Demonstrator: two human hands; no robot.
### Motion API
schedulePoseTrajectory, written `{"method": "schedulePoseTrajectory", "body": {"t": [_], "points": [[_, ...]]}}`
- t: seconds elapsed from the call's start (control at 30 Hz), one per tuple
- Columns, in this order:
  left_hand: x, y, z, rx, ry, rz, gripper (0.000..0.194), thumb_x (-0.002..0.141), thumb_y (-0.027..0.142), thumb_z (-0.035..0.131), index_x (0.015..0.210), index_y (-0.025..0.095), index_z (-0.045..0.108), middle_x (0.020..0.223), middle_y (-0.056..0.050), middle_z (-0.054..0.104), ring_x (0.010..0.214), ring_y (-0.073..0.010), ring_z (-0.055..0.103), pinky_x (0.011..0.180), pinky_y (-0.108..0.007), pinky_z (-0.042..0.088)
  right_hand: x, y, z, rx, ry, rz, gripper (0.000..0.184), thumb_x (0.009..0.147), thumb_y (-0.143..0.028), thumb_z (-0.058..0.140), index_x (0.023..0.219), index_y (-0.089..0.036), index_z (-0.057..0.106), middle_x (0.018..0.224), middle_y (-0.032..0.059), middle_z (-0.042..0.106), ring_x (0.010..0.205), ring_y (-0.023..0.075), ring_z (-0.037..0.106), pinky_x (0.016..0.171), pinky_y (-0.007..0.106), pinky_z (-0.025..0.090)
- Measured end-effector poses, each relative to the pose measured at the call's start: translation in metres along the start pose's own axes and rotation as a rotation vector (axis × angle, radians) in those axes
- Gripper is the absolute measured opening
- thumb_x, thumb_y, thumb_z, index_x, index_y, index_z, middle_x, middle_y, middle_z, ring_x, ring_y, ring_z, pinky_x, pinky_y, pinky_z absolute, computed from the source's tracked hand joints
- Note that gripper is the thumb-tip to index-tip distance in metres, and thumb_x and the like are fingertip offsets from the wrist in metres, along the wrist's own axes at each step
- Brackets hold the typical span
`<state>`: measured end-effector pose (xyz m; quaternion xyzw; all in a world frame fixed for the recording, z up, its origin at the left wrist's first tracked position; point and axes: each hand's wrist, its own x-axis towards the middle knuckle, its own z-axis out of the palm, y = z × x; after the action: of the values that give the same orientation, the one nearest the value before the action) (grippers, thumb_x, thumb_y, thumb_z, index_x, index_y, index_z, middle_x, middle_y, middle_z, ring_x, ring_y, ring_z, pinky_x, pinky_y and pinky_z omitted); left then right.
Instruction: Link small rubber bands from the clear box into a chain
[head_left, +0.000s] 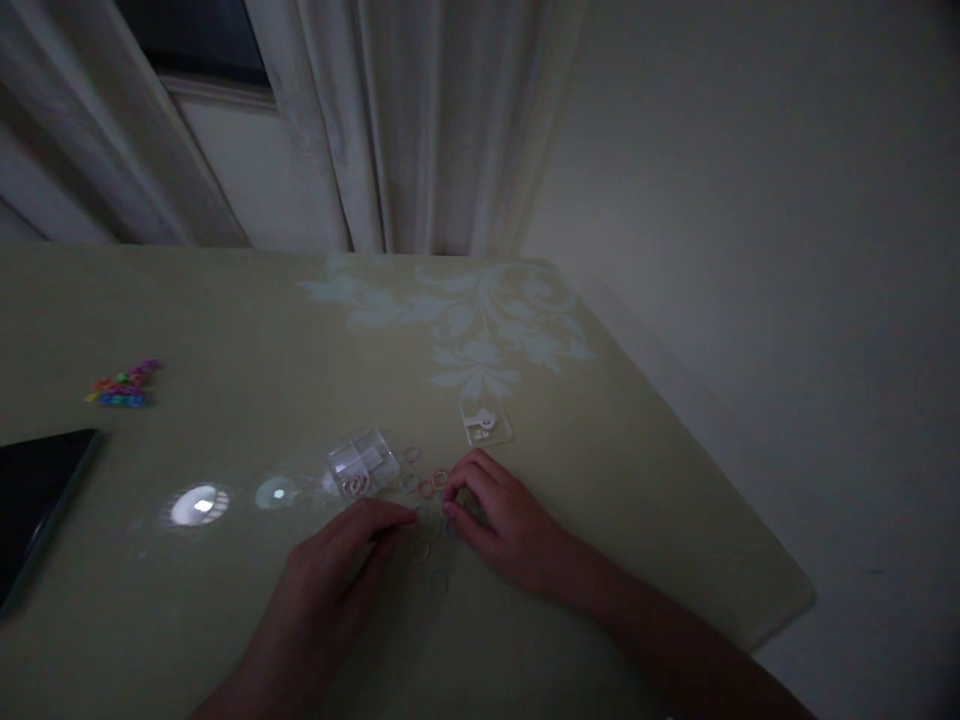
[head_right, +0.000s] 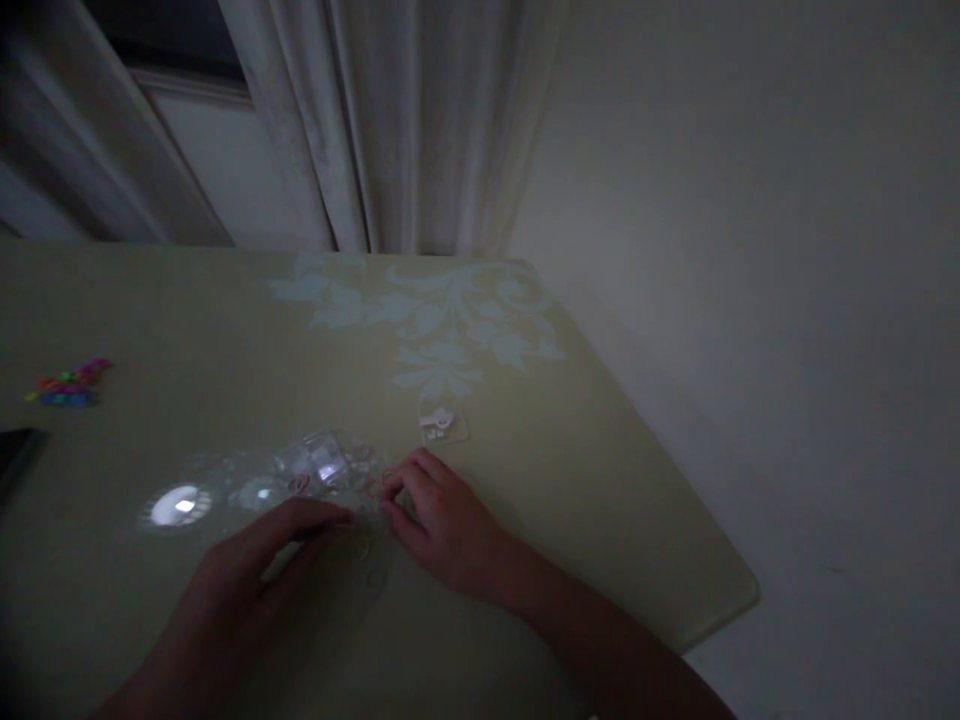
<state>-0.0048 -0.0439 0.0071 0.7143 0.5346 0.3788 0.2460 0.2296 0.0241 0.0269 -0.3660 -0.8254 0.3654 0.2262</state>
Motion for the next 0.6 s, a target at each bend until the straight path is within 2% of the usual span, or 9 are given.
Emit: {"method": "schedulePoseTrajectory", "body": {"t": [0.1, 0.2, 0.27, 0.37, 0.5, 0.6], "points": [[-0.001, 0.002, -0.003, -0.009, 0.056, 0.07, 0.021, 0.1, 0.023, 0.062, 0.114, 0.031, 0.076, 0.104, 0.005, 0.084, 0.089, -0.0126, 0.081, 0.081, -0.017, 0.063, -0.002, -0.004, 0.003, 0.143, 0.024, 0.021, 0.001, 0.103, -0.021, 0.061, 0.103, -0.021, 0.06, 0.102, 0.002, 0.062, 0.088, 0.0146, 0.057, 0.081, 0.026, 0.048], [-0.003, 0.003, -0.001, -0.014, 0.127, 0.151, 0.026, 0.102, 0.025, 0.062, 0.123, 0.032, 0.076, 0.116, 0.002, 0.083, 0.099, -0.0163, 0.082, 0.087, -0.022, 0.065, -0.004, -0.009, 0.007, 0.298, 0.022, 0.086, 0.006, 0.101, -0.026, 0.061, 0.099, -0.02, 0.062, 0.09, -0.0005, 0.059, 0.075, 0.0126, 0.052, 0.068, 0.024, 0.044], [-0.003, 0.006, 0.0, -0.028, 0.142, 0.175, 0.026, 0.103, 0.026, 0.061, 0.123, 0.031, 0.077, 0.119, 0.0, 0.083, 0.101, -0.0174, 0.081, 0.087, -0.022, 0.066, -0.005, -0.014, 0.01, 0.391, -0.001, 0.106, 0.012, 0.101, -0.031, 0.062, 0.098, -0.02, 0.064, 0.086, -0.001, 0.059, 0.072, 0.0122, 0.051, 0.065, 0.023, 0.043], [-0.002, 0.011, 0.001, -0.06, 0.104, 0.163, 0.023, 0.103, 0.024, 0.061, 0.117, 0.03, 0.077, 0.111, 0.002, 0.084, 0.093, -0.0139, 0.082, 0.082, -0.018, 0.064, -0.006, -0.016, 0.012, 0.436, -0.024, 0.098, 0.016, 0.101, -0.034, 0.064, 0.098, -0.019, 0.067, 0.086, -0.0005, 0.061, 0.074, 0.0127, 0.053, 0.067, 0.024, 0.045], [-0.002, 0.013, -0.001, -0.025, 0.137, 0.05, 0.016, 0.098, 0.024, 0.065, 0.109, 0.03, 0.077, 0.098, 0.006, 0.084, 0.084, -0.011, 0.081, 0.077, -0.014, 0.062, -0.007, -0.011, 0.008, 0.28, -0.028, 0.044, 0.015, 0.097, -0.035, 0.071, 0.1, -0.02, 0.07, 0.085, -0.0007, 0.064, 0.074, 0.0131, 0.057, 0.07, 0.024, 0.047], [-0.002, 0.011, -0.003, 0.007, 0.197, -0.011, 0.014, 0.097, 0.028, 0.067, 0.107, 0.03, 0.077, 0.098, 0.005, 0.084, 0.084, -0.0127, 0.081, 0.077, -0.017, 0.063, -0.008, -0.005, 0.005, 0.024, -0.141, -0.075, 0.011, 0.093, -0.03, 0.076, 0.095, -0.021, 0.071, 0.082, -0.0016, 0.066, 0.076, 0.014, 0.061, 0.073, 0.025, 0.046]]}}
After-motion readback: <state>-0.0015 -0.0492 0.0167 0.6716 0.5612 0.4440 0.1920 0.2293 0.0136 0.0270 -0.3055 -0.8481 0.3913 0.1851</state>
